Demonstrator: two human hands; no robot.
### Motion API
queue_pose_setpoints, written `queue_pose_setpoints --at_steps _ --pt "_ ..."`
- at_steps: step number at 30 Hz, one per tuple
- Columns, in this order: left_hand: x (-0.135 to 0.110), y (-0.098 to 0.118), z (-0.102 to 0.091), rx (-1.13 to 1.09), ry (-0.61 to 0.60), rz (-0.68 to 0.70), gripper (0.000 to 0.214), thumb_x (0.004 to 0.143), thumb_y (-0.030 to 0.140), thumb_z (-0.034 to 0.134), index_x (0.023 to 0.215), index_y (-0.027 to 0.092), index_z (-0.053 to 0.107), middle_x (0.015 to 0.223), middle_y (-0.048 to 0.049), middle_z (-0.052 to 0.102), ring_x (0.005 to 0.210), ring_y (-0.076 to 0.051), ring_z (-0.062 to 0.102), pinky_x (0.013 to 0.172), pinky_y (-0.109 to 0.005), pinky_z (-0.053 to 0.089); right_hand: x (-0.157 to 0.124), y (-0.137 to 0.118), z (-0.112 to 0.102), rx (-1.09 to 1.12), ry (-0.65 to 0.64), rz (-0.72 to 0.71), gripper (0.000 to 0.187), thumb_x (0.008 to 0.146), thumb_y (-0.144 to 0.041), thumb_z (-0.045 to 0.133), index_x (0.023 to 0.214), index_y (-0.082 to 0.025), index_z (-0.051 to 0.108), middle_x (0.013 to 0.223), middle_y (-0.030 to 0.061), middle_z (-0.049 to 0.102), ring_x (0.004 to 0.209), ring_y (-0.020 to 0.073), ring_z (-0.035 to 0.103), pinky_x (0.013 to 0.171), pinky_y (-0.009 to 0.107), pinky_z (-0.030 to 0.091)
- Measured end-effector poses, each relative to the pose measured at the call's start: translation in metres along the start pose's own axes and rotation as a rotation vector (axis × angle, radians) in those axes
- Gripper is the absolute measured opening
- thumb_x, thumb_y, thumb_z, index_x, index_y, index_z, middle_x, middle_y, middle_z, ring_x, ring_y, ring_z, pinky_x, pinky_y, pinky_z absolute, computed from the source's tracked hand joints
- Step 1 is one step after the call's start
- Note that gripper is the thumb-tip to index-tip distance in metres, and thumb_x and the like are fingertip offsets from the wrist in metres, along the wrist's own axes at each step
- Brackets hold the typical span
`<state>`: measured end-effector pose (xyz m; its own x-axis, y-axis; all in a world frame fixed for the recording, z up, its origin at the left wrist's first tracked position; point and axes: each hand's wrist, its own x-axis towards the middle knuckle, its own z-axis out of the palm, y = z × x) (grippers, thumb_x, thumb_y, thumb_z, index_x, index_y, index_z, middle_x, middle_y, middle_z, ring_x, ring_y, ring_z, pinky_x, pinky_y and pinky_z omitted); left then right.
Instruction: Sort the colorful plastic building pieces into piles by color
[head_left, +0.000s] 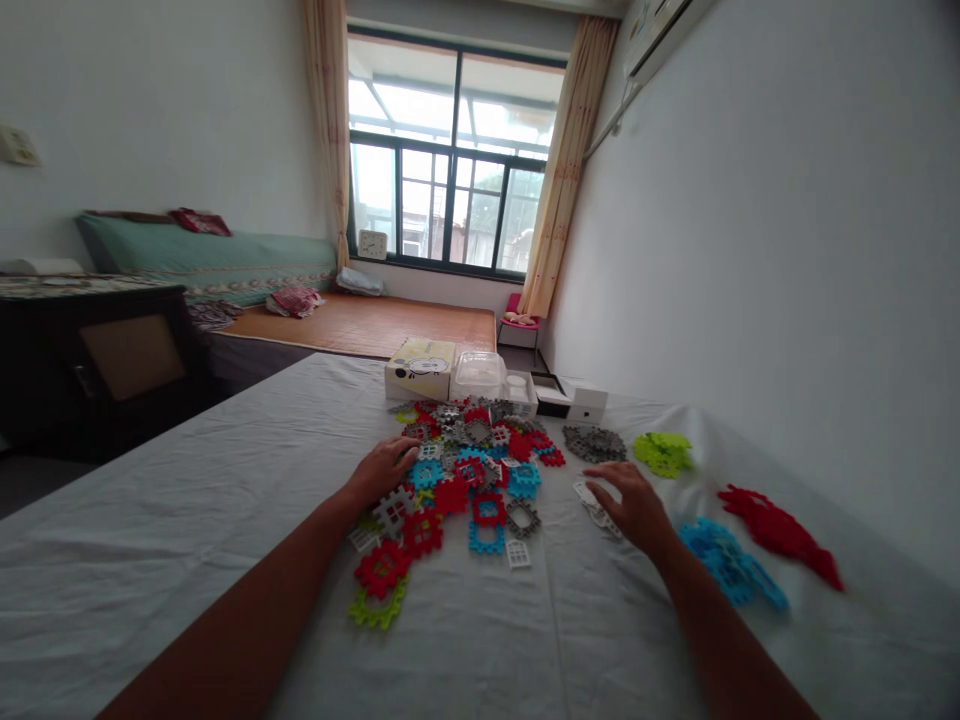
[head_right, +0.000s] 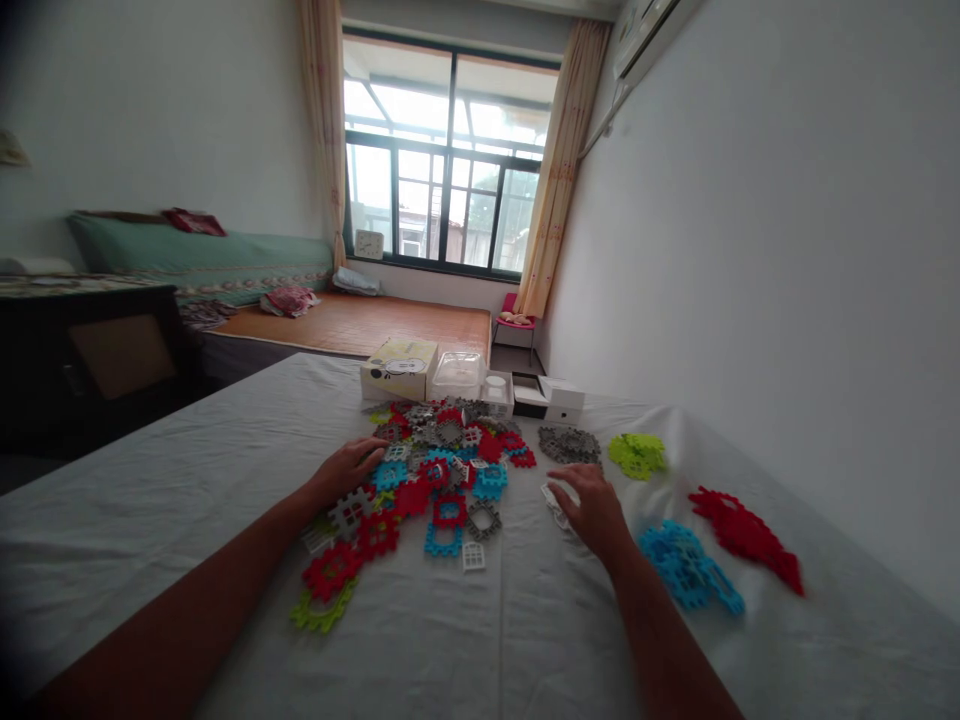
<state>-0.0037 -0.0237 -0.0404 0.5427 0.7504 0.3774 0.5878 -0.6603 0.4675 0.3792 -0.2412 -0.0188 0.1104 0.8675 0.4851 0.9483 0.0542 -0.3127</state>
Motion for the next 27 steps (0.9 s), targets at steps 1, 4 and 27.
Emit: queue_pose_setpoints --at_steps 1,4,27 --pt "0.0 0.001 0.0 0.0 -0.001 0.0 0.043 0.087 0.044 0.037 0.108 0.02 0.066 0.112 -0.0081 0.067 0.107 -0.023 0.059 0.098 -0.034 0.041 0.0 -0.015 0.004 0.078 -0.069 -0.044 0.029 0.087 -0.043 0.051 0.1 -0.025 0.07 0.1 0.0064 0.068 0.095 0.0212 0.06 0.085 0.034 0.046" --pt "-0.001 0.002 -0.001 0.014 -0.012 -0.007 0.045 0.088 0.043 0.035 0.109 0.017 0.066 0.113 -0.0094 0.067 0.107 -0.023 0.059 0.097 -0.034 0.042 -0.003 -0.061 0.017 0.293 -0.359 -0.179 0.031 0.085 -0.049 0.056 0.1 -0.026 0.069 0.097 0.0036 0.068 0.076 0.0144 0.062 0.071 0.025 0.049" --pt "0.0 -0.001 0.001 0.023 -0.003 0.008 0.043 0.088 0.042 0.037 0.108 0.019 0.066 0.114 -0.0084 0.066 0.108 -0.023 0.059 0.097 -0.034 0.042 0.001 -0.008 0.009 -0.298 0.074 0.084 0.029 0.091 -0.033 0.041 0.099 -0.018 0.065 0.094 0.0098 0.067 0.091 0.0238 0.059 0.079 0.034 0.045"
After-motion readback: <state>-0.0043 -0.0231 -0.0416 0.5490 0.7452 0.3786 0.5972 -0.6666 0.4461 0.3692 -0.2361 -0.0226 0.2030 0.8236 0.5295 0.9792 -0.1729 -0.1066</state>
